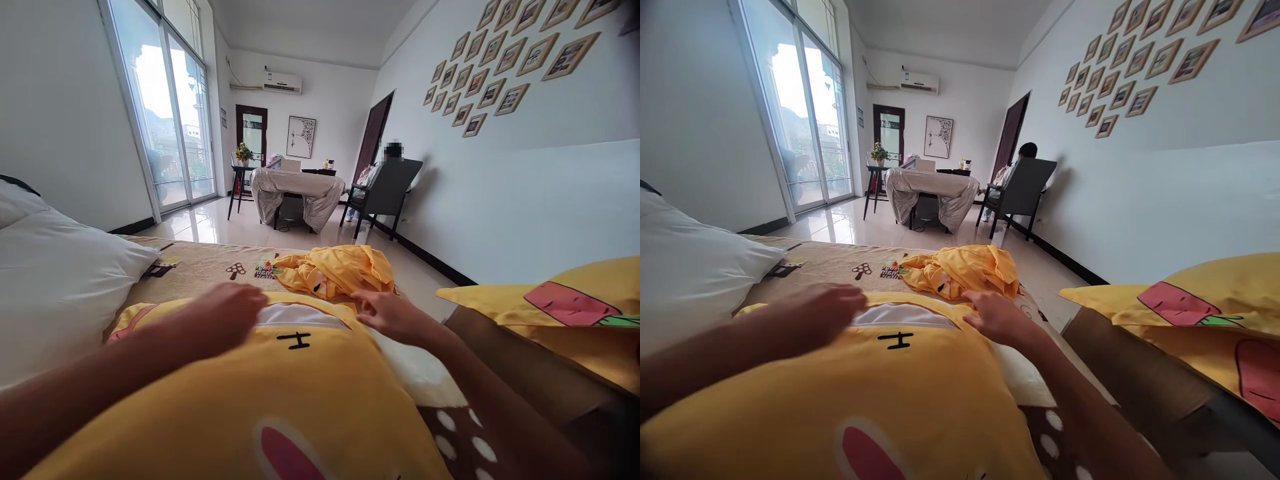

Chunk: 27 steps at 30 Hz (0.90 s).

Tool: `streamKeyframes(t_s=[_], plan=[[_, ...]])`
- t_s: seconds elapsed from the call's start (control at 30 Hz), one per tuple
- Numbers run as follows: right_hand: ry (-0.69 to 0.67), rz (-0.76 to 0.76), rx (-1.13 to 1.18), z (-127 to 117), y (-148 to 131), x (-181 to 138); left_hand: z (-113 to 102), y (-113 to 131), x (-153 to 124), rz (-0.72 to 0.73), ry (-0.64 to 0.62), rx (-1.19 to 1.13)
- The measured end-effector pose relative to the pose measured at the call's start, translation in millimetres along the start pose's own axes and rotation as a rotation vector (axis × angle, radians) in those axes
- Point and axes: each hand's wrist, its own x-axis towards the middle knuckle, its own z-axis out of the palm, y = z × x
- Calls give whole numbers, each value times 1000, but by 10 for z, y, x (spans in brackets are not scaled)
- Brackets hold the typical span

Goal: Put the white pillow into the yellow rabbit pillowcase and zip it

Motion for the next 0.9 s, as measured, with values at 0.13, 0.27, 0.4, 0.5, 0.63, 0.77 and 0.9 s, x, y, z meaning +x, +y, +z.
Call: streamKeyframes(t_s=[0.13,0.27,0.4,0.5,0.63,0.77,0.9], plan=[[-163,-19,-240,-124,-568,265,310,692,551,367,-67,90],[-145,-10,-186,370,-621,278,866,1047,580,236,-42,-108],[74,19,-14,812,-475,121,1267,1077,299,53,-70,-392],[197,119,-56,810,-420,29,1283,1070,235,-64,-102,-536],[244,111,-169,776,-416,76,1143,1070,322,-68,-126,-539],[250,143,-170,897,-411,227,1126,1041,402,-37,-161,-427],[464,202,-65,862,-345,181,1041,998,465,27,-155,-319]])
